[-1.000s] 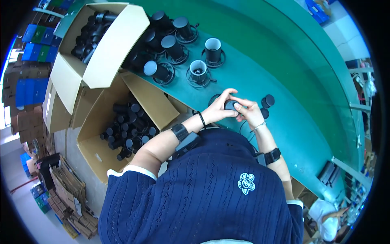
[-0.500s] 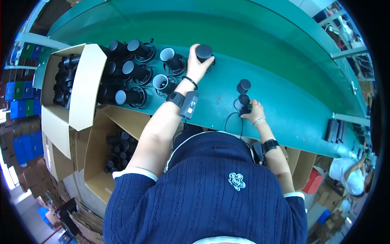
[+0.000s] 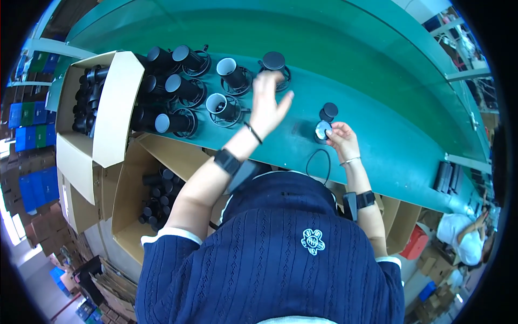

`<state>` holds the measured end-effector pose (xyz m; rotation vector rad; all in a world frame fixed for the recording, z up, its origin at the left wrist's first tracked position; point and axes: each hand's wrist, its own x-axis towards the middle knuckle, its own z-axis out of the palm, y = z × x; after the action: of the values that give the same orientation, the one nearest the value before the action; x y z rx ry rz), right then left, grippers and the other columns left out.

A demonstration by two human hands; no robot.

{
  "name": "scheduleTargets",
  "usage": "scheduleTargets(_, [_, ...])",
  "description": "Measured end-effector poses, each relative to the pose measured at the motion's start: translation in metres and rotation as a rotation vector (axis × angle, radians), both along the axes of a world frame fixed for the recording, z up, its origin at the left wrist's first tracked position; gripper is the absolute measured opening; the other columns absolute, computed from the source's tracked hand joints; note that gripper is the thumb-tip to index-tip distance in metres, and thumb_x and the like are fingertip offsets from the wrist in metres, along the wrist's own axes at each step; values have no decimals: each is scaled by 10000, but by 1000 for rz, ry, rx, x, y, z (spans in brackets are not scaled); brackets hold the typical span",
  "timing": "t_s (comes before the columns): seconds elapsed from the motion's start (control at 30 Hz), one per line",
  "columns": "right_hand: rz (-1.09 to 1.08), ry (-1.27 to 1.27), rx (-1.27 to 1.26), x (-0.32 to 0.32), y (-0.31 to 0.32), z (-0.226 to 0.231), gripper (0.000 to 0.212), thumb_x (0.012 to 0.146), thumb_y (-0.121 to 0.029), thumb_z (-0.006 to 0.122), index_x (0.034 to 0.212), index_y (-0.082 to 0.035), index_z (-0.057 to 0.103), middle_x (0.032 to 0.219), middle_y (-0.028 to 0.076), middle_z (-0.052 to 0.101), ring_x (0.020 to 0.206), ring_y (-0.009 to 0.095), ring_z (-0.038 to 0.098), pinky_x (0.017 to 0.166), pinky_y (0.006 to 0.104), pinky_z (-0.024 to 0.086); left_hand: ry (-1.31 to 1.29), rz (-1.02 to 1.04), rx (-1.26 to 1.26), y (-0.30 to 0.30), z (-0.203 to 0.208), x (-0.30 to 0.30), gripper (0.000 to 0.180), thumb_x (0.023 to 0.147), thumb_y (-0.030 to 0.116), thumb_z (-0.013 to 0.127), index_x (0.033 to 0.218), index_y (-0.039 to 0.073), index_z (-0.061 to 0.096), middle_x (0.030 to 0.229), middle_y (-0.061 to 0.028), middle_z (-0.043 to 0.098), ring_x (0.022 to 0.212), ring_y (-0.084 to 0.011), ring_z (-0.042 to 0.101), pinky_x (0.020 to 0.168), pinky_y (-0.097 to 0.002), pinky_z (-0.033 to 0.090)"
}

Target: The person picks up black cylinders from a box, places them on the table, and fits caps onto them by hand. After repeating this for several cylinders, the person gathers the capped cylinders and places them into a different box.

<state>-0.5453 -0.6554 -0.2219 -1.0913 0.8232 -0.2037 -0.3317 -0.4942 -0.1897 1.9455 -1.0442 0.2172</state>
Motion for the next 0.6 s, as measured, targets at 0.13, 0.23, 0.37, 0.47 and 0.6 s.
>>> scheduleTargets(0.13, [-23,-151,115,30,31,33,181,841,-11,654,983,-60,551,822,31,638,701,102,626,573,219,538,1165,-425,105,26,10,-51,271,798,200,758,955,5,653,829,-17,653,730,-77,593,677,-234,484])
scheduleTargets(0.23, [12,-214,119,41,53,38,137,883,-67,627,1001,-54,559,879,47,634,709,116,620,572,231,535,1278,-463,4,38,6,-50,185,858,149,687,961,-2,657,857,-30,666,750,-73,598,689,-224,481])
scheduleTargets(0.37, [281,-142,202,49,56,49,389,987,-332,467,1188,-9,548,966,79,620,738,137,614,595,262,535,1170,-405,73,58,5,-40,139,876,143,644,901,7,640,742,12,614,659,-59,528,578,-238,428])
scheduleTargets(0.47, [521,-171,385,59,57,64,480,996,-368,424,1286,10,488,1007,83,619,787,157,615,616,262,529,986,-424,220,71,17,-38,146,872,145,634,859,1,616,688,26,570,602,-64,475,530,-257,391])
scheduleTargets(0.6, [611,-234,549,63,64,60,475,1003,-289,421,1357,27,404,1105,123,581,823,191,628,721,305,555,1074,-437,95,83,14,-40,213,854,193,670,858,-7,599,657,-1,555,573,-74,473,515,-239,377])
